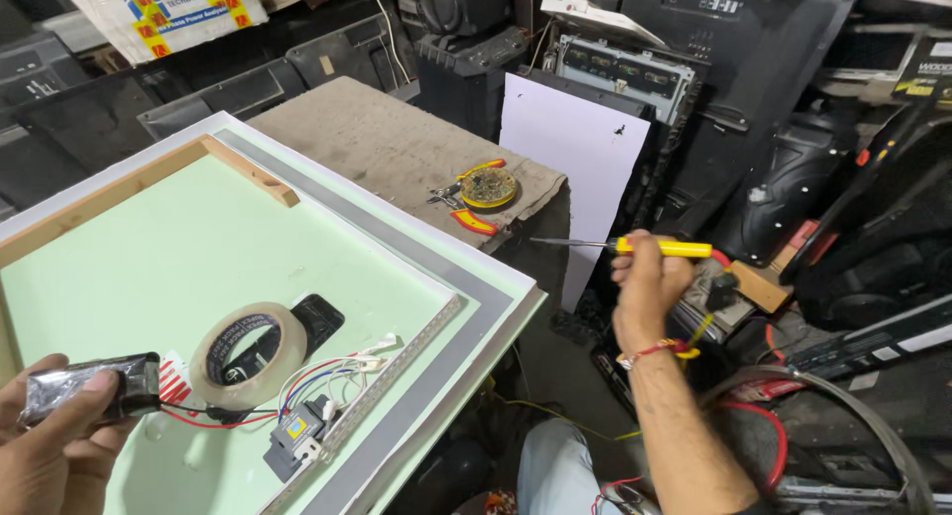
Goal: The person secures a small black electronic component inside a rectangular frame with an LED strip. They use clear adhesive tape to wrap and fix the component in place, then use pliers to cut the tape. The frame is held and adjusted during the process.
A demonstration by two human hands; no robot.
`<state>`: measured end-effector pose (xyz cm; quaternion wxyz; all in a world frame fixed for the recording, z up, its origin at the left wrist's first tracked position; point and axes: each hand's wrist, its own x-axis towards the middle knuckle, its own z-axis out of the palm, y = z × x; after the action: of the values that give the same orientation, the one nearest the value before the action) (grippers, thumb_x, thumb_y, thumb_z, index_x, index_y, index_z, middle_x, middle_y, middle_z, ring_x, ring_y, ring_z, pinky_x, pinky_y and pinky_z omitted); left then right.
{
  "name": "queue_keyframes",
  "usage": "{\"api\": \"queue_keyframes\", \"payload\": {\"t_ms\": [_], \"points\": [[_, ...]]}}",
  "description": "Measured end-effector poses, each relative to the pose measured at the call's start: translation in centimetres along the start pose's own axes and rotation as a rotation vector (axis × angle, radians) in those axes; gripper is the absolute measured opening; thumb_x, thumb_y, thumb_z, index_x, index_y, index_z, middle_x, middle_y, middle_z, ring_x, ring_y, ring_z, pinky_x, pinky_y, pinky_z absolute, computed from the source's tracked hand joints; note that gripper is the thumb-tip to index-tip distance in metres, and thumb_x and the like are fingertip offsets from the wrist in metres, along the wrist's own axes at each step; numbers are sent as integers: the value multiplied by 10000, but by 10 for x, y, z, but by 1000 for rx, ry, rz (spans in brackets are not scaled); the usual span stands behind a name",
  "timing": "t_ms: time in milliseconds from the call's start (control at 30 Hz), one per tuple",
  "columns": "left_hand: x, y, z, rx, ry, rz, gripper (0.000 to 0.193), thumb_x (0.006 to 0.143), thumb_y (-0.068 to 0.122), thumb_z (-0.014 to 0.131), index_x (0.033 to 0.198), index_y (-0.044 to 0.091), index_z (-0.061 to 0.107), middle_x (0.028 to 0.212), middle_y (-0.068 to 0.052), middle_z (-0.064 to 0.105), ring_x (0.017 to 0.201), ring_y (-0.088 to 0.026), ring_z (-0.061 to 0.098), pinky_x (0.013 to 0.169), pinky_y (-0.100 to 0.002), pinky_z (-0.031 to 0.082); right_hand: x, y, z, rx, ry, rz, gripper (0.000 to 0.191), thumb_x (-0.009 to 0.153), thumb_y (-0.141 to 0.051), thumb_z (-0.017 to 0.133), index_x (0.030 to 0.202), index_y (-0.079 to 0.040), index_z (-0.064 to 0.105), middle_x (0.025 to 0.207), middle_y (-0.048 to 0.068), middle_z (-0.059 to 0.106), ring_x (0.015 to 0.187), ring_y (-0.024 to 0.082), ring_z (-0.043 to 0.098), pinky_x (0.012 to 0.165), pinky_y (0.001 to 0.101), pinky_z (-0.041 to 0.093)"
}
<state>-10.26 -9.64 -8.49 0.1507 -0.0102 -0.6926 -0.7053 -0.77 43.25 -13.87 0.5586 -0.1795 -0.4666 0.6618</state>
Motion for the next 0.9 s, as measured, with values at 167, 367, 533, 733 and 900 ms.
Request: {"api": "queue_keyframes", "payload": {"t_ms": [167,367,533,733,900], "points": [[-22,23,10,-110,-75,-66,293,1047,27,572,1304,-66,465,1080,-154,641,1005,-273,716,845,-389,603,-19,4,23,-18,-111,224,230,963,-235,677,956,-6,672,737,62,663,578,109,598,540,234,481],[-44,51,31,-239,-41,-150,240,1036,28,564,1261,-57,566,1075,-86,626,918,-155,665,844,-333,616,-37,34,35,143,-430,550,325,992,-335,683,1104,-30,671,931,56,692,835,122,654,747,292,546],[-37,65,39,-299,8,-178,358,947,-6,608,1295,-50,533,1084,-119,626,960,-196,660,823,-335,593,-52,58,9,-211,-405,735,300,1000,-220,511,1196,-70,682,1048,42,705,950,163,650,814,390,547],[-22,78,39,-329,9,-248,372,928,56,625,1279,-19,528,1038,-117,648,883,-178,692,793,-314,646,-70,2,16,-81,-371,-74,339,1187,-257,447,1007,9,555,902,108,559,834,173,525,836,305,444],[-29,90,33,-314,-67,-258,365,977,152,604,1288,-26,539,1005,-97,628,856,-144,662,789,-322,629,-86,-87,132,-130,-1279,-16,567,923,-432,627,1188,69,620,993,191,725,910,267,721,840,393,621]]}}
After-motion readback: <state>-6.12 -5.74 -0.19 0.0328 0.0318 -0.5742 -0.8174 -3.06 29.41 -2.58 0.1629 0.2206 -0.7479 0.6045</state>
